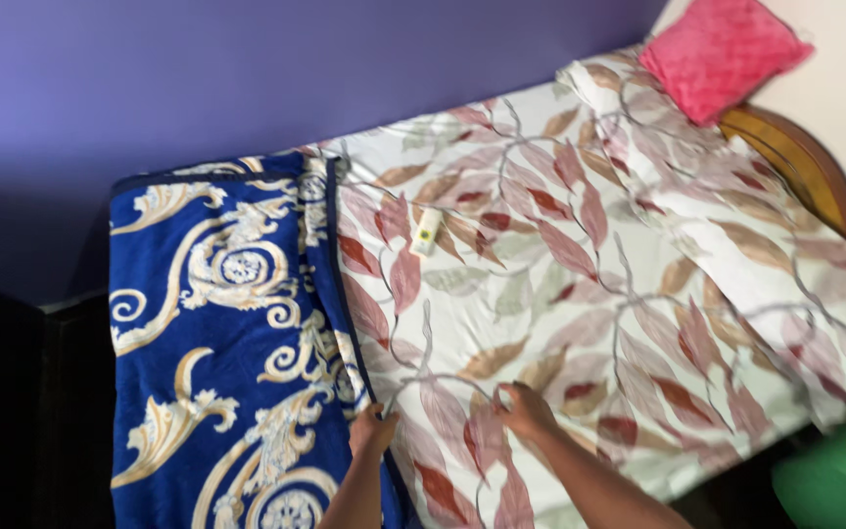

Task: The person picks up a computer mouse and a remote control from a bed, then places them onto a desk near a laptop and connects a USB cable to a power adapter.

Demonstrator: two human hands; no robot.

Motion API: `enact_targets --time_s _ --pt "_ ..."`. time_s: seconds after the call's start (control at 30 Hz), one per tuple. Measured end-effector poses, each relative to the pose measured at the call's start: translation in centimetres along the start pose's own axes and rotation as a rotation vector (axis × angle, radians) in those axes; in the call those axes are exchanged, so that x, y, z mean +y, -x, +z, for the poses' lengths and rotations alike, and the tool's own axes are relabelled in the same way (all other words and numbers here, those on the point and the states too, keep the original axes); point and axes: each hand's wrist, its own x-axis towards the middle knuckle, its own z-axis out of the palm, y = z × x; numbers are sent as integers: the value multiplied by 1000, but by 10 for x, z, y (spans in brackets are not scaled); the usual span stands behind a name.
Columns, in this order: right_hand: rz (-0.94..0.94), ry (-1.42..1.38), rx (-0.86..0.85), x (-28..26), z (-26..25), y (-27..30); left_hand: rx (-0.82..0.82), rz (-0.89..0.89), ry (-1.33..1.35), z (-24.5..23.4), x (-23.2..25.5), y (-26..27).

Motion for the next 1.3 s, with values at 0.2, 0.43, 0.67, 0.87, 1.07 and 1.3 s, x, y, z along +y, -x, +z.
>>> enact_targets --time_s 0.2,0.43,0.67,0.87,1.07,1.3 --pt "-12 -49 -54 -5 2 -91 14 -12 22 4 37 -60" --pt "20 16 -166 0 8 -181 42 120 45 22 98 -118" --pt "-4 -17 -229 11 27 -256 90 274 24 47 165 -208" --pt "56 -8 -413 34 52 -281 134 373 36 64 222 -273" --pt "32 122 -531 26 51 -290 234 454 -152 58 290 -297" --pt "-30 208 -625 25 46 -296 266 498 -410 78 320 -333"
